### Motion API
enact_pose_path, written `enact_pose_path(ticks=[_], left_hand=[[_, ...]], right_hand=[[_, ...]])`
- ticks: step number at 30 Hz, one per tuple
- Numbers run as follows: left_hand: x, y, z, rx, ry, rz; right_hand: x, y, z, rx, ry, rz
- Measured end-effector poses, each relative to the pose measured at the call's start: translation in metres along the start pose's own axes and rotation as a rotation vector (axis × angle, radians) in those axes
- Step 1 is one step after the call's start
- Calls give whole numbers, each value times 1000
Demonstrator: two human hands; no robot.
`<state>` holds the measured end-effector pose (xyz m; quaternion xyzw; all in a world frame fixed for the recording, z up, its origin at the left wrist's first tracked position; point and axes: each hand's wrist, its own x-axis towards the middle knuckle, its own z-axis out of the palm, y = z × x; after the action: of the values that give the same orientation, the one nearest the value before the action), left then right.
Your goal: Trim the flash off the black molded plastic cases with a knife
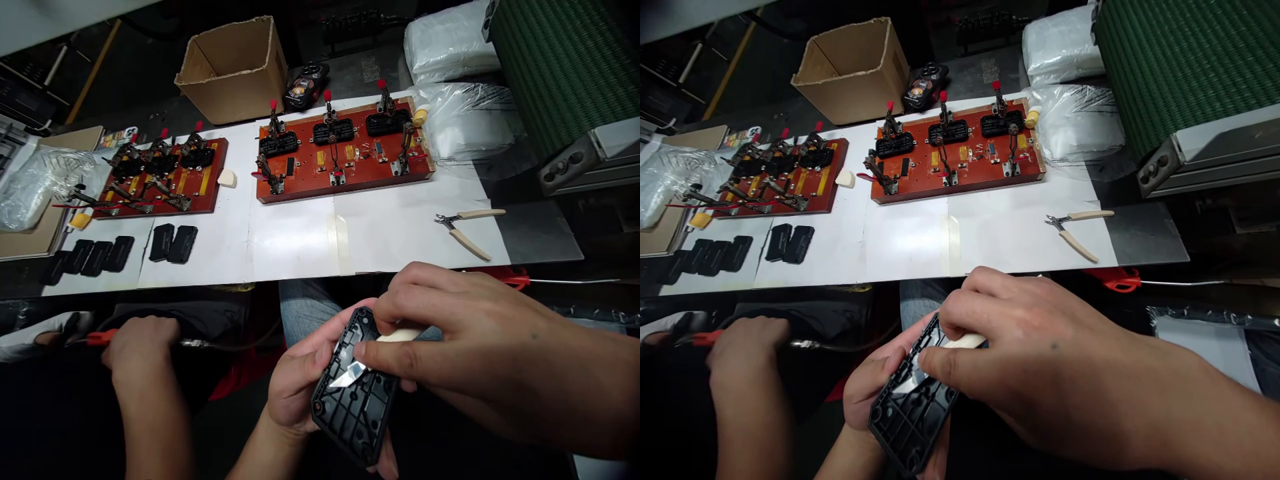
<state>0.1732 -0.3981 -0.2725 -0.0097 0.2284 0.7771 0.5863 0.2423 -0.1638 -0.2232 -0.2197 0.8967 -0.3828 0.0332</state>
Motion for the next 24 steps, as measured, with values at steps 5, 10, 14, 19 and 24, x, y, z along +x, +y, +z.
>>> enact_pose_path(ticks=[5, 10, 14, 19, 24], left_hand=[[5, 2, 2, -53, -98, -3], [3, 0, -1, -53, -81, -27], [0, -1, -3, -8, -15, -25], [2, 2, 0, -72, -28, -20], [1, -2, -4, -20, 61, -72]], right_hand=[[-2, 0, 1, 0, 13, 4], [-2, -1, 3, 28, 62, 10], [-2, -1, 4, 45, 59, 28], [-4, -1, 7, 86, 119, 105], [-6, -3, 9, 80, 154, 112]])
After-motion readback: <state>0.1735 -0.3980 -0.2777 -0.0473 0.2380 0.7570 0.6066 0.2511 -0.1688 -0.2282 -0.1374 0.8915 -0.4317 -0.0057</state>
